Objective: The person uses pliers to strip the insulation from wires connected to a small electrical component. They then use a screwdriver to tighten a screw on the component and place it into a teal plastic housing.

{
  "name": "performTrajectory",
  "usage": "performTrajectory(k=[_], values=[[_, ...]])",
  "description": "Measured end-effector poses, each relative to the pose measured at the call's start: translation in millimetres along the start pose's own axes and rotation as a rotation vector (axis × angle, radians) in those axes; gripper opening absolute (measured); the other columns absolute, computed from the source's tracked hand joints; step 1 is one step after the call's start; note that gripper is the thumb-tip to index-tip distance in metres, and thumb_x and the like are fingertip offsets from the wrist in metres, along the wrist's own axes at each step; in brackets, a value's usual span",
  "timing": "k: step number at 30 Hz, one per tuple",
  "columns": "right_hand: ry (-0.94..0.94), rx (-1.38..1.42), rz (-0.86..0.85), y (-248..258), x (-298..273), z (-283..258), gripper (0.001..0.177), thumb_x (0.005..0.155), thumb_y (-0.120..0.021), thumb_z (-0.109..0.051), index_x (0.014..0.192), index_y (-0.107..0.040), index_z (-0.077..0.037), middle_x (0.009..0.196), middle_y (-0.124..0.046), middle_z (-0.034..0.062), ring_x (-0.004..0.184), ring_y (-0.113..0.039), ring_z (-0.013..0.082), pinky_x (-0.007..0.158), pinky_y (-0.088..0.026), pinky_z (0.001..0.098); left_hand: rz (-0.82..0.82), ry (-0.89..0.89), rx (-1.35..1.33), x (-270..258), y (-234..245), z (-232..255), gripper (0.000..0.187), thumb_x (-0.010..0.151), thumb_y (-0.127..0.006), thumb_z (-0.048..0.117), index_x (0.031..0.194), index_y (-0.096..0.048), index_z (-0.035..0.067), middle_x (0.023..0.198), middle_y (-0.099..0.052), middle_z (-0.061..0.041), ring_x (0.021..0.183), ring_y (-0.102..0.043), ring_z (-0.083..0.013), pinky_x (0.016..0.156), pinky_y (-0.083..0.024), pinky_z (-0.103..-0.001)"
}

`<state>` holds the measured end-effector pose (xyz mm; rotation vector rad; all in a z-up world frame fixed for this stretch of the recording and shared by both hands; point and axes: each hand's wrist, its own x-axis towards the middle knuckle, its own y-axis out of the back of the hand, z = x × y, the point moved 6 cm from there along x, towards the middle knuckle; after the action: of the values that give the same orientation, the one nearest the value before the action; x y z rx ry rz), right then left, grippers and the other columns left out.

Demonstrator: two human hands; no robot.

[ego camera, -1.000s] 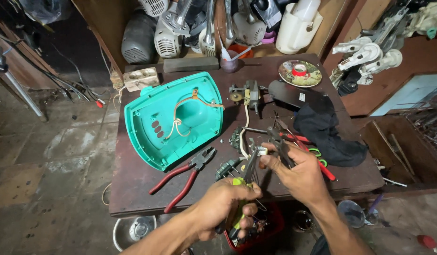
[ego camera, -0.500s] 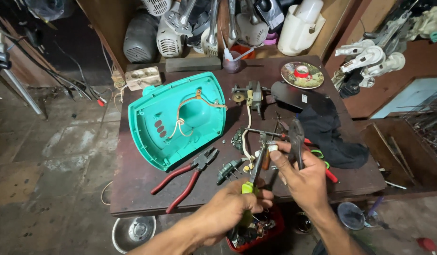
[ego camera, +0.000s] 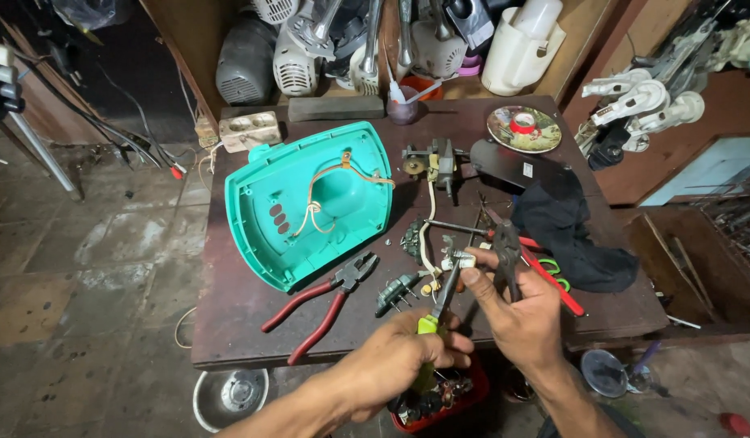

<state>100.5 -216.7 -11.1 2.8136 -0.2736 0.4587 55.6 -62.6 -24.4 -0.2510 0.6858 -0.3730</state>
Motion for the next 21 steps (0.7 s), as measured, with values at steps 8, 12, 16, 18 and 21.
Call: performTrajectory(k=[8, 12, 16, 18, 21], values=[[0.066, 0.022, -0.041, -1, 0, 1, 0.033, 0.085, -0.073, -0.024, 0.11, -0.073, -0.003, 0.091, -0.076, 0.0065, 0.081, -0.071, 0.0145, 0.076, -0.059, 0.0255, -0.032, -0.04, 0.008, 3, -1, -5, 0.035, 0.077, -0.05, -0.001, 0.111, -0.055, 0.002, 0.106, -0.072, -0.013, 0.087, -0.07, -0.0228, 0.064, -0.052, -0.027], [0.097, -0.007, -0.057, 0, 0, -2, 0.033, 0.085, -0.072, -0.026, 0.109, -0.074, -0.003, 0.086, -0.075, 0.0046, 0.077, -0.071, 0.0131, 0.073, -0.057, 0.0241, 0.007, -0.104, 0.087, 2, 1, -2, 0.026, 0.074, -0.05, 0.001, 0.099, -0.057, 0.003, 0.104, -0.07, -0.009, 0.093, -0.065, -0.019, 0.093, -0.051, -0.027], [0.087, 0.013, -0.042, 0, -1, 0, 0.033, 0.084, -0.074, -0.024, 0.11, -0.074, -0.004, 0.088, -0.076, 0.0065, 0.078, -0.074, 0.0141, 0.074, -0.06, 0.0238, -0.026, -0.091, 0.036, 1, -1, -4, 0.027, 0.076, -0.05, 0.0, 0.103, -0.053, 0.007, 0.101, -0.066, -0.004, 0.092, -0.061, -0.0133, 0.086, -0.042, -0.022], [0.062, 0.013, -0.042, -1, 0, 3, 0.033, 0.084, -0.074, -0.023, 0.11, -0.074, -0.003, 0.097, -0.077, 0.0062, 0.081, -0.071, 0.0126, 0.076, -0.058, 0.0236, -0.109, -0.162, -0.008, 3, -4, -4, 0.022, 0.081, -0.043, -0.004, 0.101, -0.05, 0.003, 0.089, -0.065, -0.015, 0.08, -0.064, -0.0222, 0.082, -0.051, -0.031], [0.127, 0.024, -0.061, -5, -1, -3, 0.029, 0.086, -0.072, -0.021, 0.109, -0.073, -0.003, 0.103, -0.077, 0.008, 0.088, -0.072, 0.0146, 0.082, -0.061, 0.0258, -0.104, -0.156, -0.111, 13, -6, -18, 0.007, 0.094, -0.042, 0.0, 0.094, -0.048, 0.003, 0.074, -0.046, -0.011, 0.055, -0.049, -0.0208, 0.054, -0.057, -0.035]])
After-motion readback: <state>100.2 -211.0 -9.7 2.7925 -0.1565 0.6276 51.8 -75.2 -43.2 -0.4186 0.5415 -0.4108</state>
